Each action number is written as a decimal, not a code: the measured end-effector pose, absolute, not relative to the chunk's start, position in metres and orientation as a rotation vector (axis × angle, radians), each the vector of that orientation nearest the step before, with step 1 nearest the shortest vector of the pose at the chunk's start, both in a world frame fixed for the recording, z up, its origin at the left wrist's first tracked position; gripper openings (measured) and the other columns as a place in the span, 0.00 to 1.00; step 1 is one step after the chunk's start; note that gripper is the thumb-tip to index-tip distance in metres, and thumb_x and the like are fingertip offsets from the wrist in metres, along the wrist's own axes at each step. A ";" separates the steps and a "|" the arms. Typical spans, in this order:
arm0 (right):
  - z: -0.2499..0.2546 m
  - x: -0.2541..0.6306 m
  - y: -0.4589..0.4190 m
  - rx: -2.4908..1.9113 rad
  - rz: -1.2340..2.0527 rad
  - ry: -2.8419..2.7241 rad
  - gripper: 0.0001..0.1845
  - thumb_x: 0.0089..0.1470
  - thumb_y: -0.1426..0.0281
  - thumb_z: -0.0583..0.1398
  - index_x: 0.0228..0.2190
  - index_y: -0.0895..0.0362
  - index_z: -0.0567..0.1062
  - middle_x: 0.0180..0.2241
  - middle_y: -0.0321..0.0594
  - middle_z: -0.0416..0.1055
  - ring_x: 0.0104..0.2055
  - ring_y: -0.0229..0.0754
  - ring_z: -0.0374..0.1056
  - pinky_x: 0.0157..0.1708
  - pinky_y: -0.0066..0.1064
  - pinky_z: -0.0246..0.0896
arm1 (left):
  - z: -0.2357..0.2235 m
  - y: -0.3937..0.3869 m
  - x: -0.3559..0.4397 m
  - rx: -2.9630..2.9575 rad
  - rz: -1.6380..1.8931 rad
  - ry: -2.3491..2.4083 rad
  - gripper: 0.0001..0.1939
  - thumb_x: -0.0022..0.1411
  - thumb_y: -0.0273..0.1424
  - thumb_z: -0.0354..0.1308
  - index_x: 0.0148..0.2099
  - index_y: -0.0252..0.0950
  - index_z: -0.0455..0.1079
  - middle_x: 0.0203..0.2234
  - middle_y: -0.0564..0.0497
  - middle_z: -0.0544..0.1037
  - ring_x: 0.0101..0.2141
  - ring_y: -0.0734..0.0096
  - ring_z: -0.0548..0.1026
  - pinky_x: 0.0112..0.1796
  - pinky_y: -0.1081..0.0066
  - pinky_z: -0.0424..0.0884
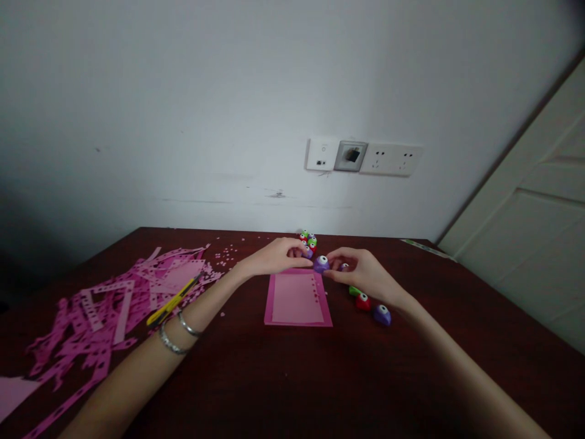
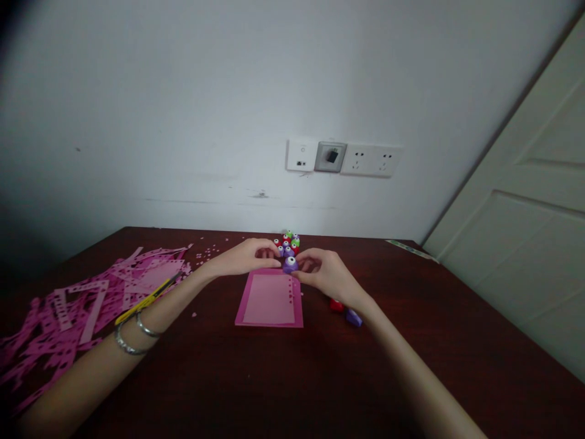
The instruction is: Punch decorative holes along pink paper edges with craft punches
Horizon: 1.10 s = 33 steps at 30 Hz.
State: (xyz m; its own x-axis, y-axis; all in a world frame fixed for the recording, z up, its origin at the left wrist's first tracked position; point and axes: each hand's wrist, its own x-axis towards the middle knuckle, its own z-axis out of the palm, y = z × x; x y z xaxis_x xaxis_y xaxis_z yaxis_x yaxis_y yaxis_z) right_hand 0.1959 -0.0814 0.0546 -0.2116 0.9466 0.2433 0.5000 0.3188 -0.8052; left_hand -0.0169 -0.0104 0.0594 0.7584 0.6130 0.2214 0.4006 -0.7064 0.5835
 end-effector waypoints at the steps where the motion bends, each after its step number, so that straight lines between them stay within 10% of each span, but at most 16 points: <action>1: 0.054 0.199 -0.083 -1.311 0.755 -1.833 0.11 0.42 0.67 0.63 0.31 0.58 0.75 0.25 0.38 0.70 0.26 0.38 0.65 0.26 0.29 0.62 | 0.056 -0.008 -0.021 2.467 0.537 0.805 0.13 0.58 0.39 0.51 0.38 0.37 0.71 0.31 0.51 0.73 0.31 0.71 0.69 0.35 0.70 0.62; 33: 0.001 0.223 -0.092 -1.472 0.868 -1.932 0.09 0.46 0.67 0.61 0.33 0.55 0.75 0.28 0.38 0.72 0.30 0.40 0.67 0.27 0.30 0.60 | -0.006 0.037 -0.040 2.402 0.178 1.100 0.03 0.46 0.28 0.57 0.25 0.34 0.70 0.24 0.51 0.74 0.26 0.72 0.70 0.27 0.73 0.62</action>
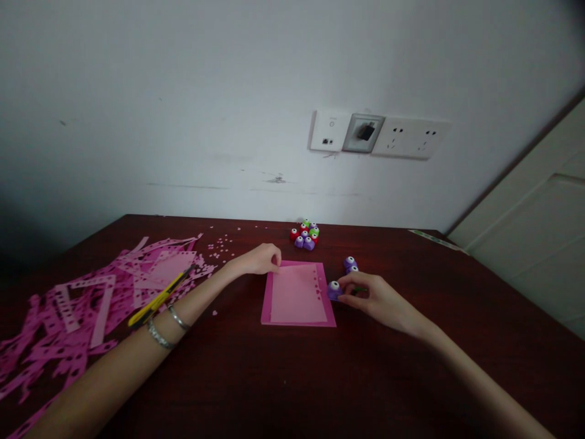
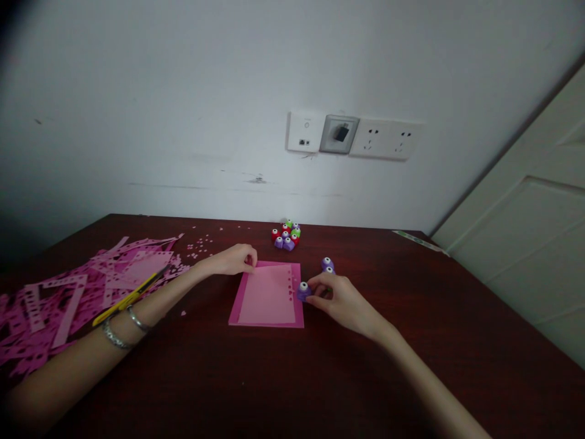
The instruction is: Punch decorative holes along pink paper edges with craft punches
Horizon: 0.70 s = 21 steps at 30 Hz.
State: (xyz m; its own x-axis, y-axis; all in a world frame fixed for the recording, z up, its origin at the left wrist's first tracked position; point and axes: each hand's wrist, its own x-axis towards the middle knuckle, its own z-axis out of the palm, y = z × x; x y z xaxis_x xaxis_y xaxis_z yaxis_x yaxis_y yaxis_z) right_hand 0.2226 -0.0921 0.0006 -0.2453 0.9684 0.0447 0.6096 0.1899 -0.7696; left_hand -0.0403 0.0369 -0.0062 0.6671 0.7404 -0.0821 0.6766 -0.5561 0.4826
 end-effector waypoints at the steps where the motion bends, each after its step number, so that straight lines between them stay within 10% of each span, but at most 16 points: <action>1: 0.001 0.223 -0.092 -1.473 0.867 -1.942 0.09 0.46 0.67 0.61 0.33 0.55 0.75 0.29 0.37 0.72 0.30 0.40 0.67 0.27 0.30 0.60 | -0.005 0.038 -0.041 2.389 0.186 1.088 0.03 0.46 0.28 0.57 0.25 0.34 0.70 0.23 0.52 0.74 0.25 0.72 0.69 0.27 0.73 0.62; 21: -0.005 0.225 -0.090 -1.431 0.946 -1.950 0.10 0.51 0.68 0.57 0.37 0.57 0.71 0.35 0.40 0.70 0.30 0.38 0.66 0.27 0.29 0.65 | 0.001 0.047 -0.059 1.727 0.304 0.882 0.07 0.46 0.31 0.61 0.29 0.32 0.72 0.19 0.53 0.70 0.22 0.78 0.64 0.25 0.73 0.58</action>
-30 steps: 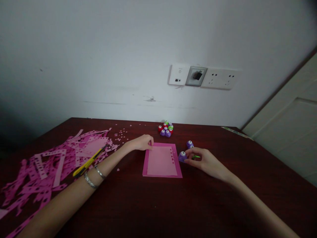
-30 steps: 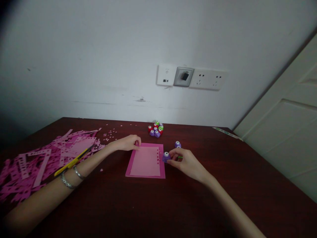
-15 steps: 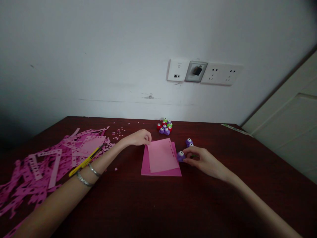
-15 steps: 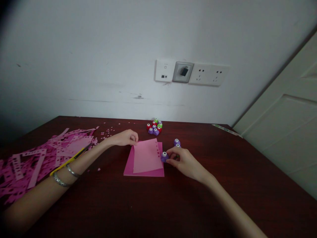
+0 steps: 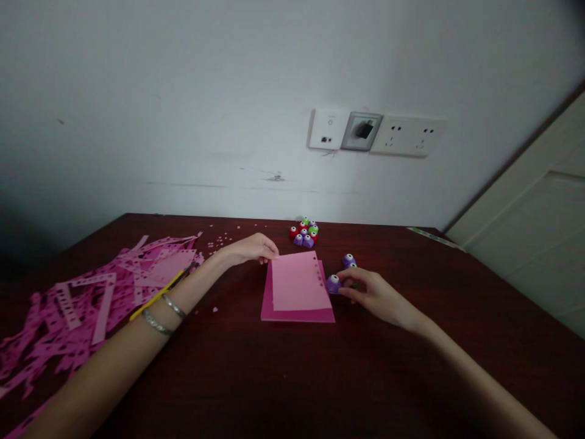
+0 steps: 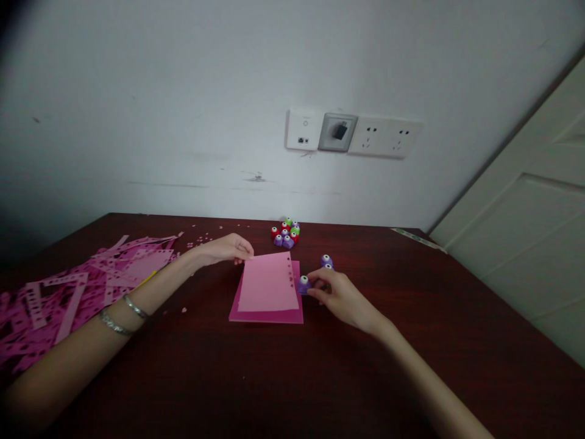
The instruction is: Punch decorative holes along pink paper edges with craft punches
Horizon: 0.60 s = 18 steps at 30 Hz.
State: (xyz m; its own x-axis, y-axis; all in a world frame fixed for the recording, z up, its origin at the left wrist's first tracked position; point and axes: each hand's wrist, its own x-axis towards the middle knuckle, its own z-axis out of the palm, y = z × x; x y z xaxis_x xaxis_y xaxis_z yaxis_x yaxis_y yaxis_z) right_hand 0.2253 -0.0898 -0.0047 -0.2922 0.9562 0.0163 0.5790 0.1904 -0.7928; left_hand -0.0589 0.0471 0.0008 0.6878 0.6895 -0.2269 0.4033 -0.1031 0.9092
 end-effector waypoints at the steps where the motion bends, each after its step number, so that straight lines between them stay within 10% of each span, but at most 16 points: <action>1: -0.005 0.225 -0.090 -1.424 0.952 -1.944 0.10 0.51 0.68 0.57 0.37 0.57 0.71 0.35 0.40 0.70 0.30 0.38 0.66 0.27 0.30 0.65 | 0.000 0.047 -0.059 1.720 0.306 0.880 0.07 0.46 0.31 0.61 0.29 0.32 0.72 0.19 0.53 0.70 0.22 0.78 0.64 0.25 0.73 0.58; 18: -0.002 0.224 -0.091 -1.407 0.969 -1.962 0.10 0.51 0.68 0.57 0.38 0.56 0.71 0.36 0.41 0.70 0.32 0.39 0.67 0.28 0.31 0.66 | -0.001 0.048 -0.058 1.660 0.329 0.891 0.08 0.44 0.30 0.62 0.29 0.31 0.73 0.19 0.51 0.71 0.22 0.78 0.65 0.25 0.72 0.58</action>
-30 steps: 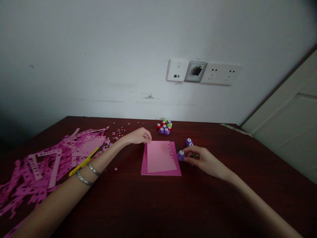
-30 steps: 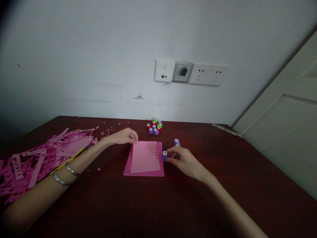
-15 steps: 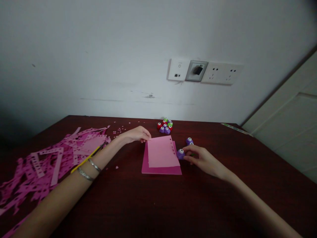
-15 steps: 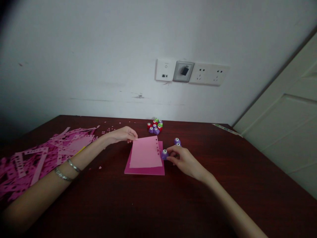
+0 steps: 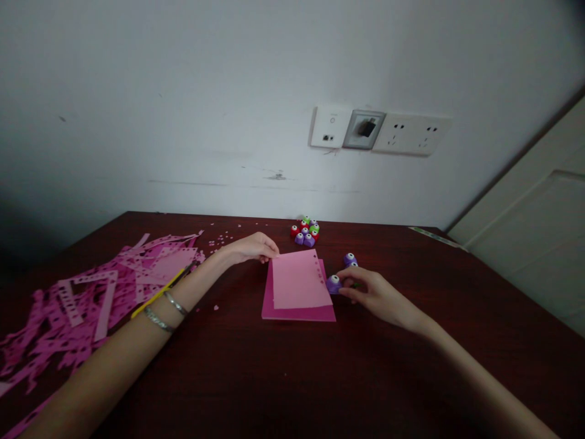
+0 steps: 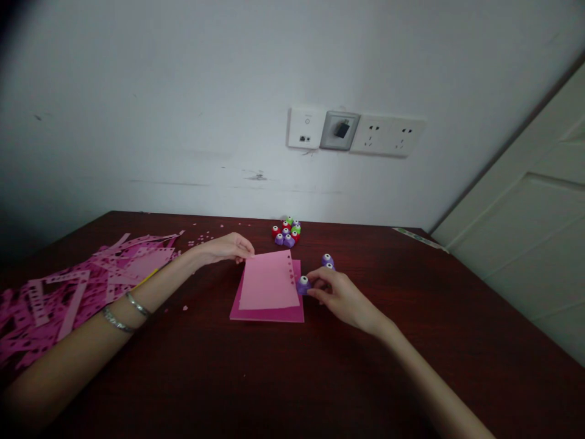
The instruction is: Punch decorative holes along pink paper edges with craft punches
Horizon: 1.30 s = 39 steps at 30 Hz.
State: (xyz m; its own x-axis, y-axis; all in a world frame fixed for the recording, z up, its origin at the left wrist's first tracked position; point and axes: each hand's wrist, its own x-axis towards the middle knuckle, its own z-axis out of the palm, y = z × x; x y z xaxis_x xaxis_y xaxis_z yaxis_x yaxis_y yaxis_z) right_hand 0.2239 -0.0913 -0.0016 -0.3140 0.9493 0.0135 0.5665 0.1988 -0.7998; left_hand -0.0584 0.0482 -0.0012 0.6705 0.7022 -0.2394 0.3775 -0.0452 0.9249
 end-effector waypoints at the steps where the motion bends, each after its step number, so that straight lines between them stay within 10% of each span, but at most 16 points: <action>1: -0.002 0.224 -0.091 -1.408 0.971 -1.965 0.10 0.51 0.68 0.57 0.38 0.56 0.71 0.36 0.41 0.70 0.33 0.39 0.67 0.28 0.31 0.66 | -0.001 0.048 -0.058 1.655 0.329 0.894 0.08 0.44 0.30 0.62 0.29 0.31 0.73 0.19 0.51 0.71 0.22 0.78 0.65 0.25 0.72 0.58; 39: 0.005 0.223 -0.093 -1.423 0.871 -2.073 0.09 0.49 0.72 0.59 0.36 0.55 0.71 0.32 0.37 0.70 0.34 0.39 0.67 0.32 0.30 0.62 | -0.007 0.049 -0.056 1.488 0.306 0.951 0.09 0.42 0.29 0.63 0.29 0.29 0.73 0.19 0.51 0.72 0.22 0.78 0.67 0.26 0.73 0.60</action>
State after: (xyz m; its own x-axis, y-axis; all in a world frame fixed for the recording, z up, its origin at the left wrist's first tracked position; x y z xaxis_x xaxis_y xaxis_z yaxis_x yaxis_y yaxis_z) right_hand 0.2228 -0.0934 0.0049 -0.3471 0.9374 0.0302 0.6343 0.2583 -0.7286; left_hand -0.0559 0.0490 -0.0073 0.6207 0.7042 -0.3447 0.3706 0.1240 0.9205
